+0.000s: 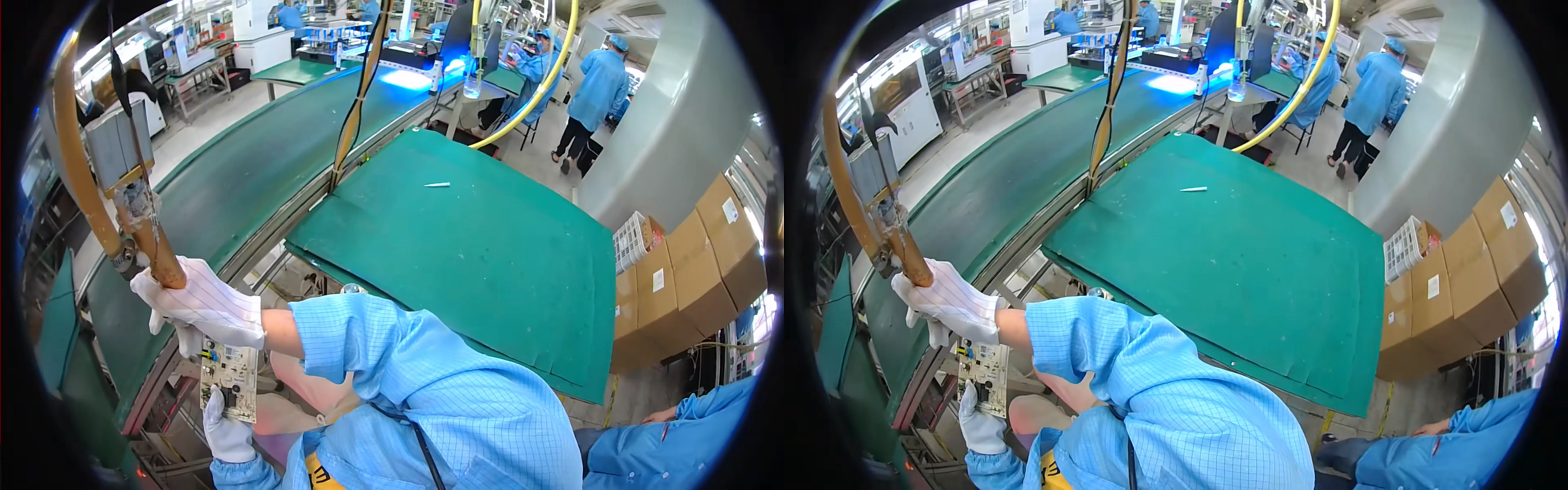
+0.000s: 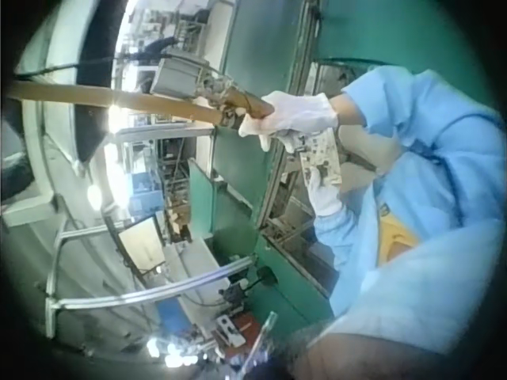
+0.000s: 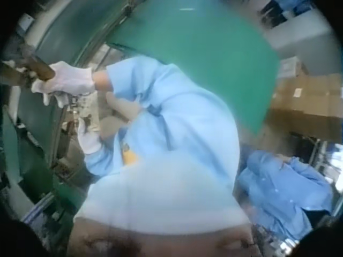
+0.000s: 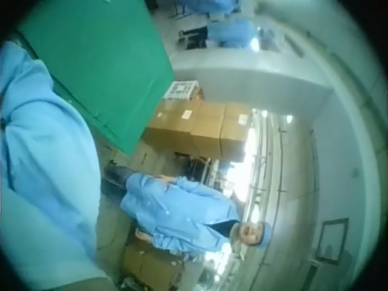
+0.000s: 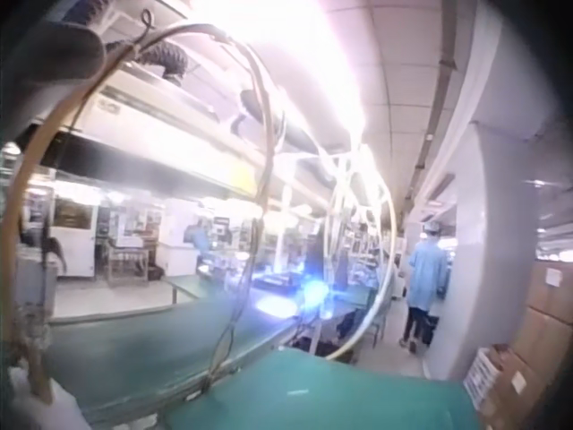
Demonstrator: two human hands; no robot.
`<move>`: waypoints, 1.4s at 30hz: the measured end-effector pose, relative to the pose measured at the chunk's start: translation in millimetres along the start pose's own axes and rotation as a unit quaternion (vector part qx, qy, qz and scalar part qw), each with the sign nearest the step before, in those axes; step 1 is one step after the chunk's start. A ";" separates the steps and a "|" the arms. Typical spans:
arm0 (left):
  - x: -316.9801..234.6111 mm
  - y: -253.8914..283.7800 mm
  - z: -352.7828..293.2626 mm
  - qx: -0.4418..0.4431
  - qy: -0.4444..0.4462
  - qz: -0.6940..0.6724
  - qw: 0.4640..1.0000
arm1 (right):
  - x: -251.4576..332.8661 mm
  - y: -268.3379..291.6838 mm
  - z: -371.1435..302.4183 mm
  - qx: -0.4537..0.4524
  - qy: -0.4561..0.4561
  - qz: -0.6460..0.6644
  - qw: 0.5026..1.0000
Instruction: Assemble components on a circuit board using a dispensing tool at an assembly line.
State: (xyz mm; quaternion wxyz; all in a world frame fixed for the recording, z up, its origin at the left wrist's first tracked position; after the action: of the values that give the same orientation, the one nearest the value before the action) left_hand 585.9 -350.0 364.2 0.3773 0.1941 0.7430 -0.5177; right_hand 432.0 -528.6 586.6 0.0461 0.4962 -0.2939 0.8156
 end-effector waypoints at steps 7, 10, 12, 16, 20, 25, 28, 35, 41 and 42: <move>-15.5 -74.2 -20.3 0.038 0.018 -0.082 0.996 | -30.0 9.5 3.0 0.006 0.044 -0.021 0.999; -24.9 -92.6 -29.3 0.079 -0.105 0.161 0.978 | -11.9 20.3 -2.7 0.053 0.116 -0.147 0.981; -21.6 -92.4 -30.1 0.027 -0.048 0.120 0.991 | -27.9 23.3 2.3 0.108 0.205 -0.181 0.956; -21.1 -94.1 -35.1 -0.004 -0.001 0.011 1.000 | -34.1 16.2 15.6 0.142 0.388 -0.276 0.868; -21.7 -96.4 -38.0 0.004 -0.013 -0.015 1.000 | -38.4 1.7 13.8 0.073 0.308 -0.203 0.927; -28.9 -112.6 -41.3 0.004 -0.019 0.031 0.999 | -38.3 -1.2 9.2 0.016 0.256 -0.151 0.955; -31.9 -120.8 -43.9 0.006 -0.020 0.036 0.999 | -23.6 -9.3 -0.4 0.017 0.195 -0.157 0.968; -36.5 -129.8 -46.2 0.021 -0.012 0.076 0.997 | -39.4 0.8 3.5 0.025 0.283 -0.198 0.938; -31.6 -128.9 -43.1 0.023 -0.023 0.034 0.999 | -39.9 -9.4 5.5 0.013 0.368 -0.328 0.870; -29.7 -127.8 -42.7 0.023 -0.024 0.014 0.999 | -39.9 -8.0 4.8 0.013 0.367 -0.328 0.870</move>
State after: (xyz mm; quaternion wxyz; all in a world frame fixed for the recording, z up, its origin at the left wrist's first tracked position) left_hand 502.8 -357.5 474.0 0.3980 0.2007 0.7189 -0.5334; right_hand 458.7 -515.8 558.3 0.4092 0.2292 -0.0655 0.8808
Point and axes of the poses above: each hand's wrist, its own z-axis towards the middle knuckle, its own y-axis out of the back of the hand, x = y × z, the point moved 1 cm from there along z, towards the middle knuckle, and after that the axes turned 7 degrees about z, right-handed, at the moved point
